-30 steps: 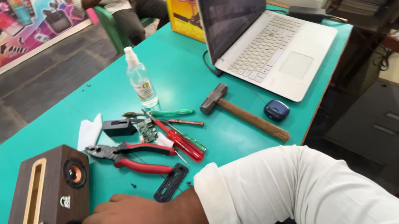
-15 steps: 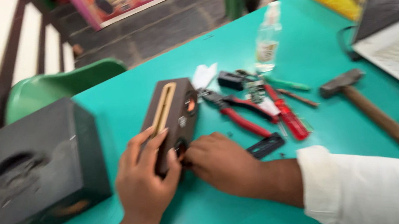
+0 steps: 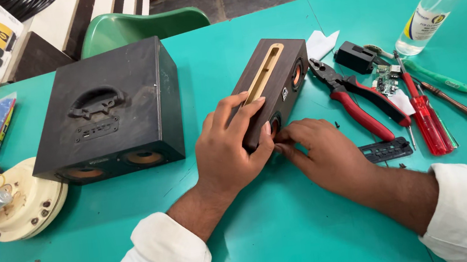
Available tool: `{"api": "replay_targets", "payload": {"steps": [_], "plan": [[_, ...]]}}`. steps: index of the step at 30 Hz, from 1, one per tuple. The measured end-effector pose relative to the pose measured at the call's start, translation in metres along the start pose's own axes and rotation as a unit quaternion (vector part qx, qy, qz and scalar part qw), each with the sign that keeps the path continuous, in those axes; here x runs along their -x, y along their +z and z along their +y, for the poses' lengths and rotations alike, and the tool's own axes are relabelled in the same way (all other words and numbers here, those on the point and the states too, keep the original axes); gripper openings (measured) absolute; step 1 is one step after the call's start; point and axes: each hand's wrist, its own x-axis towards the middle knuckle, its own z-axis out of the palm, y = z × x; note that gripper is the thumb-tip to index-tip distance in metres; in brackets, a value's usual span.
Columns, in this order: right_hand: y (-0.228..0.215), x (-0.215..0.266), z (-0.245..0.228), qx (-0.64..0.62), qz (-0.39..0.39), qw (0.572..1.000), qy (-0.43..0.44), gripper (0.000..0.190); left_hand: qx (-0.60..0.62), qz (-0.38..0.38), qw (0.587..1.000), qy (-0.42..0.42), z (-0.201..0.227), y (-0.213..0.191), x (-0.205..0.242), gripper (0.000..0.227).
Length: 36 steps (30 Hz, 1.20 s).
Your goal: The person uses pliers to pry the speaker grill from the wooden enclosure of a portable speaker, then removes the speakers by hand.
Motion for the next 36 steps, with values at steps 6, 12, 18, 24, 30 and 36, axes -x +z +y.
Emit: {"api": "replay_targets", "payload": {"steps": [6,12,18,24,30,36], "plan": [[-0.001,0.004,0.003,0.052,0.018,0.997,-0.058,0.010,-0.006,-0.014,1.000,-0.001,-0.002,0.000,0.001,0.036],[-0.004,0.007,-0.003,0.154,0.080,0.972,-0.161,0.018,-0.008,-0.006,1.000,0.008,-0.001,0.001,0.002,0.035],[-0.003,0.006,-0.004,0.091,0.066,0.987,-0.111,0.019,-0.003,-0.006,1.000,0.009,-0.002,0.000,0.001,0.035],[0.004,0.002,0.008,0.072,0.028,0.995,-0.059,0.009,-0.007,-0.007,1.000,0.023,-0.002,0.000,0.003,0.037],[0.003,0.003,0.006,0.096,0.068,0.985,-0.123,0.015,-0.012,-0.002,0.999,0.030,0.003,-0.004,0.000,0.037],[0.003,0.004,0.006,0.075,0.073,0.989,-0.106,0.022,-0.016,0.004,1.000,0.026,0.001,-0.001,0.001,0.036]]}}
